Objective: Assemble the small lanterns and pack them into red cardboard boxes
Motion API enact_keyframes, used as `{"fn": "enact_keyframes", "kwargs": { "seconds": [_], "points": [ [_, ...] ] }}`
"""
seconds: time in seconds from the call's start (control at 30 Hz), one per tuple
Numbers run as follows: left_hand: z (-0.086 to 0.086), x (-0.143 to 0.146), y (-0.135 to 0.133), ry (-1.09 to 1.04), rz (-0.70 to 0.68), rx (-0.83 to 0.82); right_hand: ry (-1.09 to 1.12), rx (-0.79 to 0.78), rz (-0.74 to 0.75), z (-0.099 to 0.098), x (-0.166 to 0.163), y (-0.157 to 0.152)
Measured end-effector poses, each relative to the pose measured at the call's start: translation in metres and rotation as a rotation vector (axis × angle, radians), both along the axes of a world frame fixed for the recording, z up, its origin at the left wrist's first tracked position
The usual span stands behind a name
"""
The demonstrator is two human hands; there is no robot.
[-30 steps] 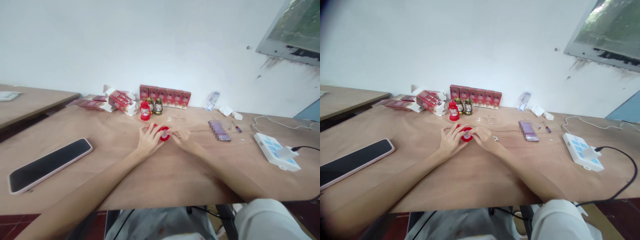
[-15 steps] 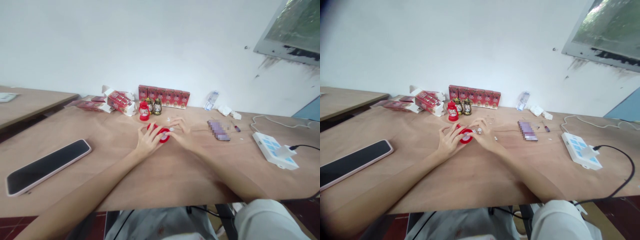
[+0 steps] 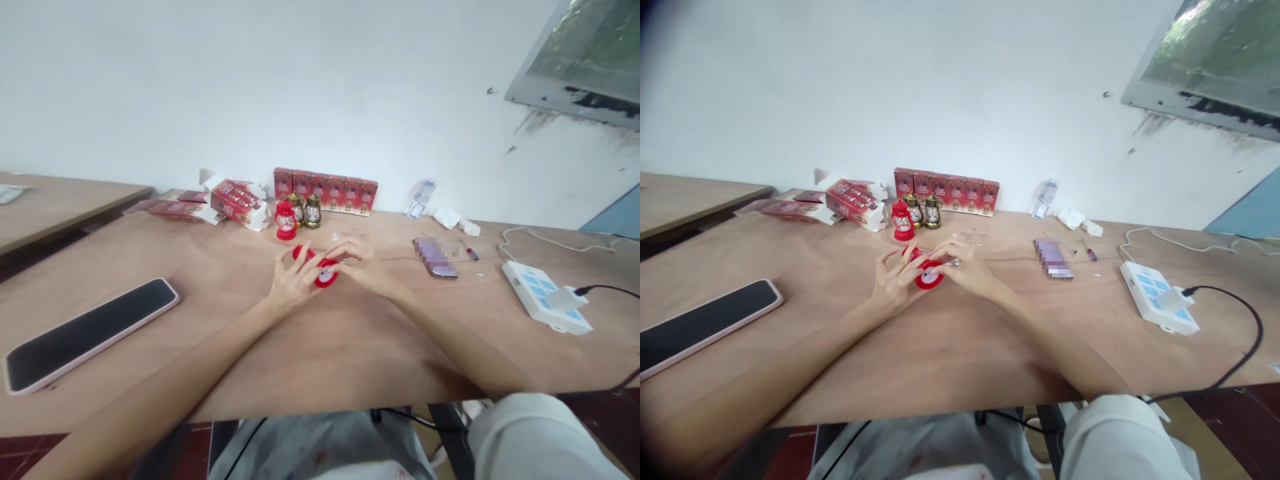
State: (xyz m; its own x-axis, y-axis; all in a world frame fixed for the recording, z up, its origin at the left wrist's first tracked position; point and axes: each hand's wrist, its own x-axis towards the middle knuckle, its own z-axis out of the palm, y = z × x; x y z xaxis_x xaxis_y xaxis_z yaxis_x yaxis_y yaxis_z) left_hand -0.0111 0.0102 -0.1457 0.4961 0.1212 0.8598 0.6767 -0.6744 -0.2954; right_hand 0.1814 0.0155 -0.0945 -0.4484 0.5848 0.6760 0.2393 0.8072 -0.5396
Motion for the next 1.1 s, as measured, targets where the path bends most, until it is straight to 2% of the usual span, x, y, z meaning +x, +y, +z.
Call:
{"fn": "enact_keyframes", "kwargs": {
  "seconds": [0.2,0.33,0.4,0.43,0.5,0.57,0.63,0.77,0.83,0.9,1.0,1.07,1.1],
  "points": [
    [-0.005,-0.003,0.006,0.066,0.030,0.014,-0.053,-0.002,-0.043,-0.004,-0.006,-0.003],
    [-0.005,-0.006,0.008,0.082,0.026,-0.051,-0.080,-0.123,-0.014,0.003,0.004,0.008],
    [-0.004,-0.007,0.009,0.091,0.016,-0.052,-0.098,-0.168,-0.114,0.006,0.019,0.026],
    [-0.003,-0.007,0.009,0.089,0.011,-0.051,-0.129,-0.160,-0.222,0.007,0.027,0.036],
    [-0.002,-0.007,0.010,0.066,0.004,-0.085,-0.317,-0.120,-0.436,0.004,0.045,0.060],
    [0.000,-0.007,0.010,0.039,-0.015,-0.151,-0.660,-0.092,-0.625,-0.005,0.060,0.079],
    [0.002,-0.007,0.009,0.027,-0.040,-0.214,-0.813,-0.090,-0.668,-0.016,0.068,0.091],
    [0.004,-0.007,0.006,-0.048,-0.059,-0.361,-0.960,-0.080,-0.638,-0.035,0.069,0.095],
    [0.005,-0.006,0.006,-0.200,-0.062,-0.458,-1.014,-0.063,-0.631,-0.039,0.066,0.094],
    [0.005,-0.005,0.009,-0.454,-0.042,-0.593,-1.046,-0.050,-0.628,-0.040,0.065,0.094],
    [0.006,-0.004,0.018,-1.055,-0.049,-0.912,-1.044,-0.039,-0.635,-0.041,0.066,0.096],
    [0.008,-0.004,0.025,-1.461,-0.117,-1.130,-1.006,-0.032,-0.648,-0.042,0.067,0.097],
    [0.010,-0.005,0.029,-1.601,-0.156,-1.212,-0.978,-0.031,-0.660,-0.043,0.068,0.097]
  ]
}}
